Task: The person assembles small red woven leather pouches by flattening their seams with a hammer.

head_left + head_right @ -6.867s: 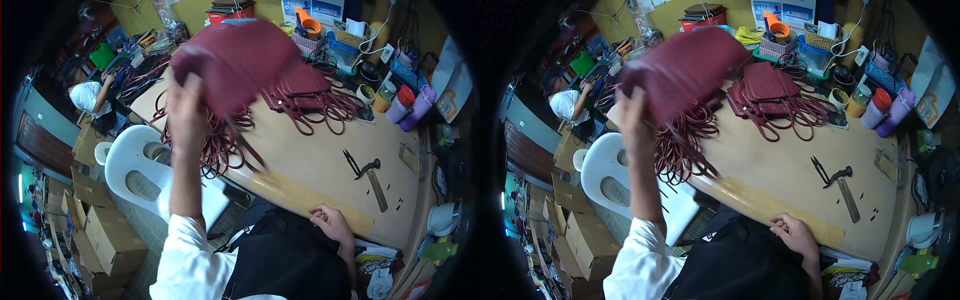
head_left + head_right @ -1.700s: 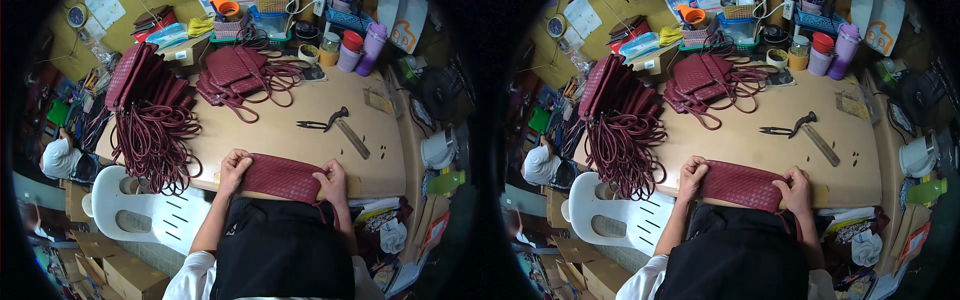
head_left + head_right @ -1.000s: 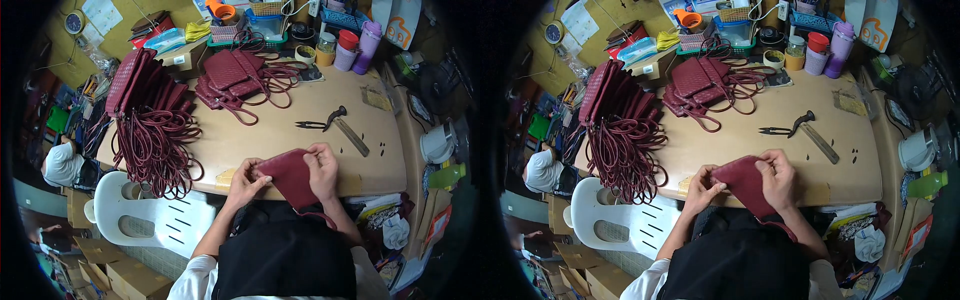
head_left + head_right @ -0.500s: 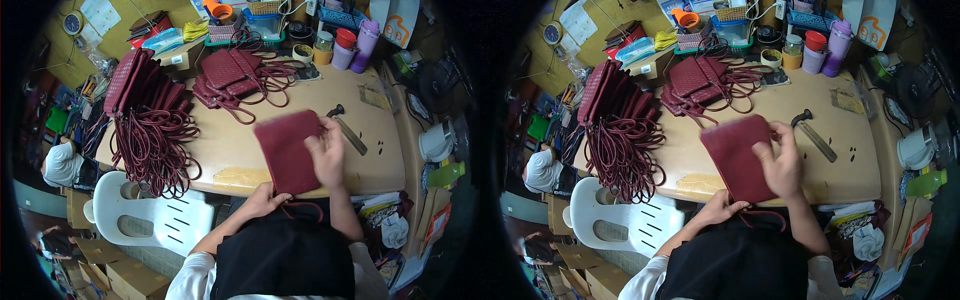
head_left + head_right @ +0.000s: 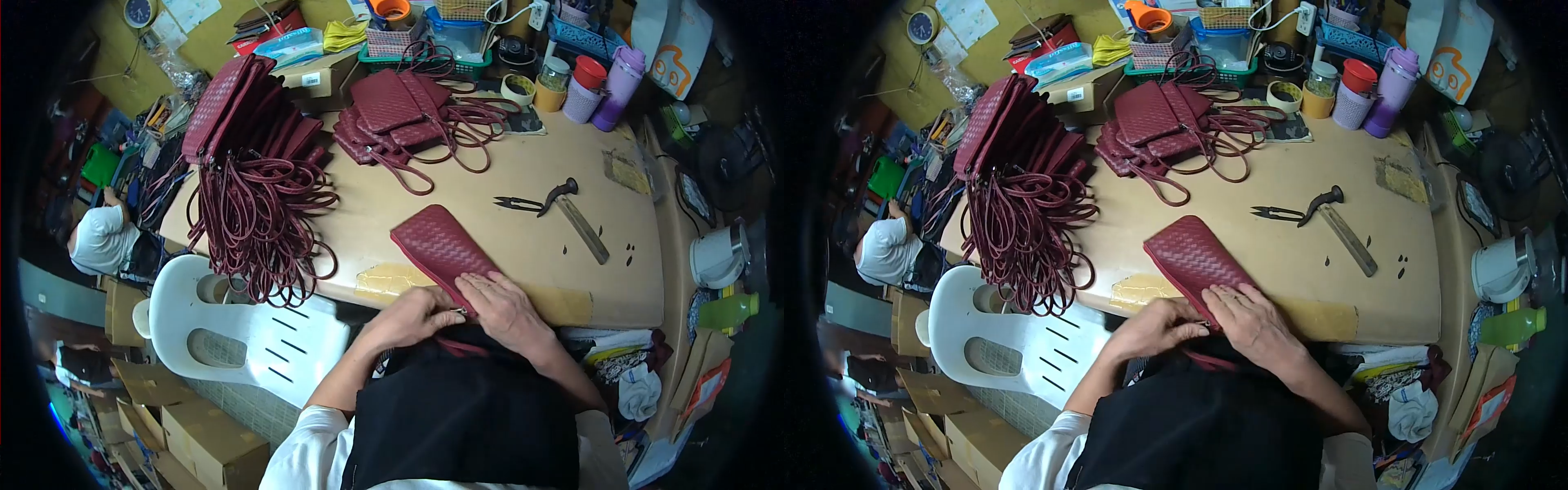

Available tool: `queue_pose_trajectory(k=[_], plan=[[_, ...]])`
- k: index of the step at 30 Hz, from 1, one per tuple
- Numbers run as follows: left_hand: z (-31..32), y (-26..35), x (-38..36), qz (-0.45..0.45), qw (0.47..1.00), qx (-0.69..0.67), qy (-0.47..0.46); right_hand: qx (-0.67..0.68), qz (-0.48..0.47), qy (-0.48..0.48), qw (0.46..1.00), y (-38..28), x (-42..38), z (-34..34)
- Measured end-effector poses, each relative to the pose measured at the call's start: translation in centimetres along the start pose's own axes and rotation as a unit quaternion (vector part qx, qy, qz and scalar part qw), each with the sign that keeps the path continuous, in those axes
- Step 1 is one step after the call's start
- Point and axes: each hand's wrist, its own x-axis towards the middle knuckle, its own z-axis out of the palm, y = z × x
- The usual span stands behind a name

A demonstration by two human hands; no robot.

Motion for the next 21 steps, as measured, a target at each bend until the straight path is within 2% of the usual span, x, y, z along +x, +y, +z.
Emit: queue_pose_trajectory(k=[2,3,6,8,11,12,14,16,18,19,20,21], plan=[[-1.4,1.5,-0.8,-0.089,0.995,-0.030,0.032,-0.017,-0.029,0.031,0.999,0.0,0.5,-0.9],[-1.3,0.7,-1.0,-0.052,0.994,-0.073,0.067,0.009,-0.028,0.040,0.999,-0.3,0.6,-1.2],[-2.2,-0.4,-1.0,-0.073,0.984,-0.150,0.063,0.044,-0.037,0.064,0.996,-1.2,1.0,-2.6],[-3.4,0.4,-1.1,-0.080,0.988,-0.114,0.070,0.054,-0.043,0.095,0.993,-1.2,0.9,-3.1],[-3.9,0.4,-1.2,-0.004,0.994,-0.046,0.099,0.045,-0.047,0.136,0.989,-1.1,0.1,-2.7],[-3.7,0.6,-1.0,-0.005,0.994,-0.047,0.100,0.045,-0.048,0.135,0.989,-1.1,0.1,-3.0],[-2.9,1.0,-0.3,0.071,0.987,-0.085,0.116,0.102,-0.006,0.136,0.985,-1.4,0.1,-3.5],[-2.0,1.1,0.2,0.079,0.987,-0.089,0.105,0.076,0.017,0.134,0.988,-1.6,0.2,-3.8],[-1.1,2.5,0.2,0.035,0.989,-0.118,0.081,0.046,0.046,0.137,0.988,-1.6,0.7,-3.8],[-0.3,3.2,0.2,0.060,0.988,-0.137,0.045,0.048,0.061,0.124,0.989,-1.5,1.1,-3.4],[0.0,3.6,0.1,0.053,0.996,-0.055,0.038,0.050,0.075,0.111,0.990,-1.3,1.1,-3.1],[0.5,3.4,0.1,0.075,0.995,-0.045,0.054,0.067,0.087,0.090,0.990,-0.9,0.7,-3.0]])
